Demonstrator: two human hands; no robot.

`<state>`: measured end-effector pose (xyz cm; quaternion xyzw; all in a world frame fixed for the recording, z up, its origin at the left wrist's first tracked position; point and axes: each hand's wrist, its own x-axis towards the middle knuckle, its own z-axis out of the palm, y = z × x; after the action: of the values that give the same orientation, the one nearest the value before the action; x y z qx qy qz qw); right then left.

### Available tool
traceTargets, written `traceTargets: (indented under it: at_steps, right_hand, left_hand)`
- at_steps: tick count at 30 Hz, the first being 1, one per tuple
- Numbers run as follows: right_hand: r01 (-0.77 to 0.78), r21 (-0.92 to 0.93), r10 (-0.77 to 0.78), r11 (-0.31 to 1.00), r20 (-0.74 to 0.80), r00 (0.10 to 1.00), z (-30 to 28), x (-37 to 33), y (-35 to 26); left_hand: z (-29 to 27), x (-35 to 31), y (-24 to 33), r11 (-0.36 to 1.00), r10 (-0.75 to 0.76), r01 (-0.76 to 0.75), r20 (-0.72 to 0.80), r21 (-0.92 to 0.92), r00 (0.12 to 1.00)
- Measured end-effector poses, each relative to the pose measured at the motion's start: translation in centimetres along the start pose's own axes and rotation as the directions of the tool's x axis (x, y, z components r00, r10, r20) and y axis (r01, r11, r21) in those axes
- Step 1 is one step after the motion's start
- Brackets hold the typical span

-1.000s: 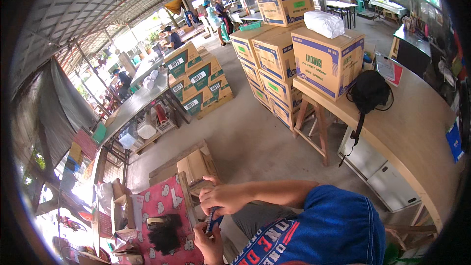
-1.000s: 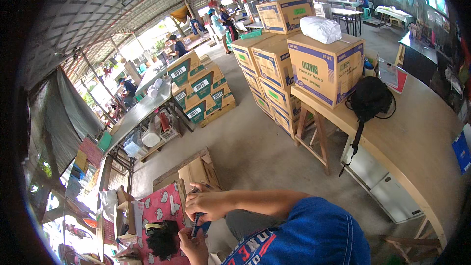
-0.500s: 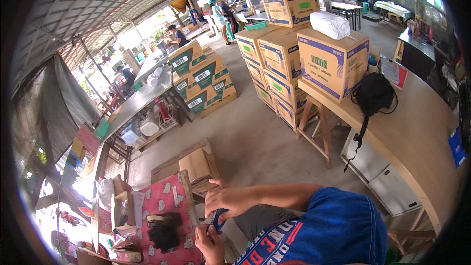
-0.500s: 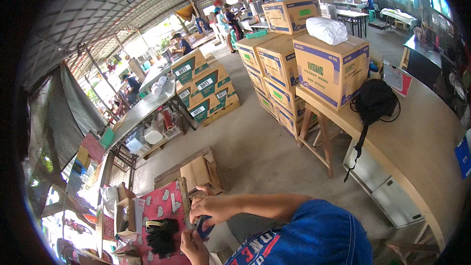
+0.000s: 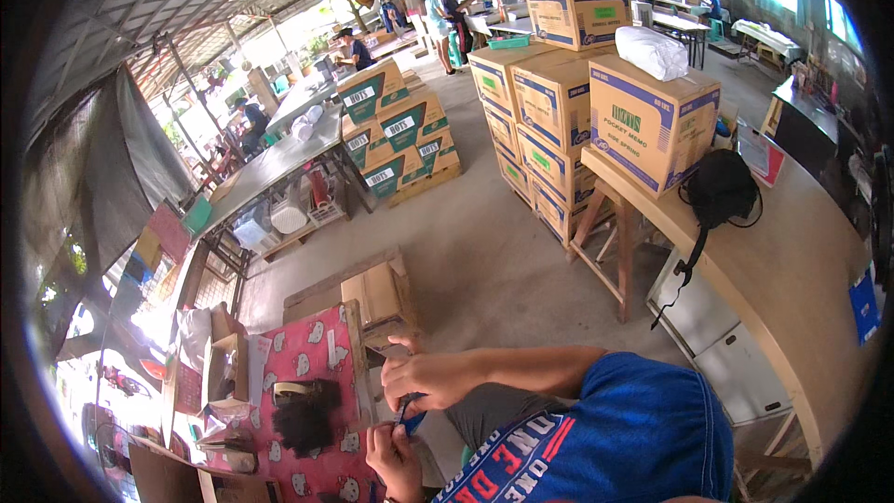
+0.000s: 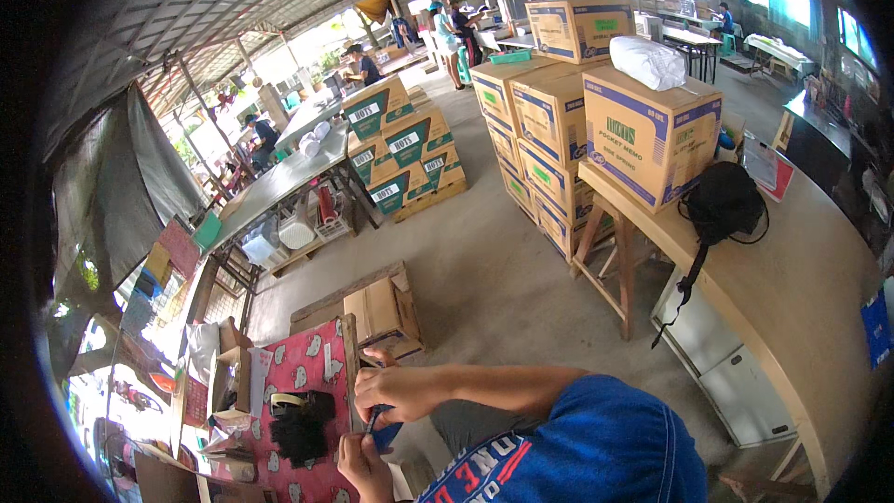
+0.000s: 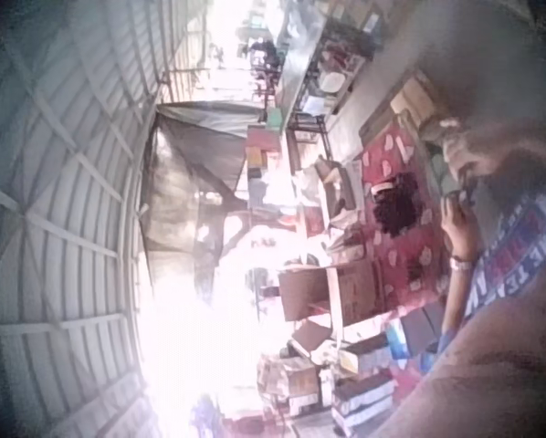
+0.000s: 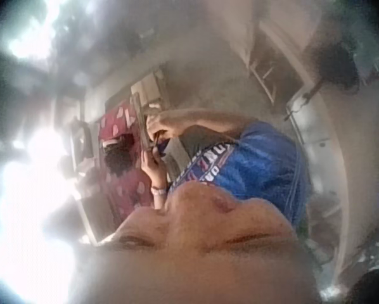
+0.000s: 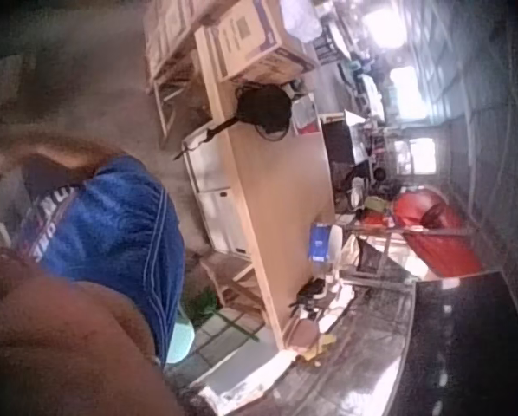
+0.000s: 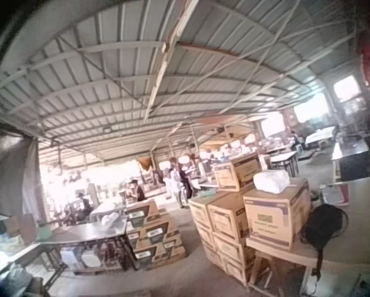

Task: The person binds a notebook by hand-inserting a spiral coil through pre-punched holes in a stack of paper and a cover, then cuts the excess coil with a tool.

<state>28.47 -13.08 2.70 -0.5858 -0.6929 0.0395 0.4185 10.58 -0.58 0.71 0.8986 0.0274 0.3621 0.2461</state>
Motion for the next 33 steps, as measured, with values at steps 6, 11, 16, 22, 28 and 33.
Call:
traceTargets:
  at_steps: [6, 11, 16, 22, 28, 33]
  right_hand:
    - [0.021, -0.019, -0.021, 1.000, 0.026, 0.999, 0.8, 0.4, -0.1]
    - [0.045, -0.033, -0.044, 0.998, 0.040, 0.998, 1.6, 0.7, 0.2]
    - [0.074, -0.056, -0.071, 0.996, 0.053, 0.996, 1.7, 0.7, 0.3]
    - [0.060, -0.047, -0.057, 0.997, 0.079, 0.995, 1.5, 0.8, 0.0]
    - [0.037, -0.026, -0.034, 0.999, 0.083, 0.996, 1.4, 0.5, 0.2]
    - [0.047, 0.002, -0.047, 0.999, 0.043, 0.998, 0.7, 0.3, 0.2]
  left_hand:
    - [0.4, -1.6, -1.9, 0.988, -0.139, 0.141, 0.031, -0.058, 0.990]
    - [0.2, -1.6, -1.6, 0.992, -0.115, 0.115, -0.006, -0.056, 0.993]
    - [0.1, -2.1, -2.0, 0.990, -0.126, 0.126, -0.006, -0.062, 0.992]
    - [0.1, -2.1, -1.8, 0.989, -0.127, 0.127, 0.002, -0.071, 0.992]
    - [0.4, -2.5, -2.3, 0.990, -0.128, 0.128, 0.017, -0.054, 0.992]
    - [0.8, -2.7, -2.5, 0.984, -0.130, 0.131, 0.019, -0.121, 0.991]
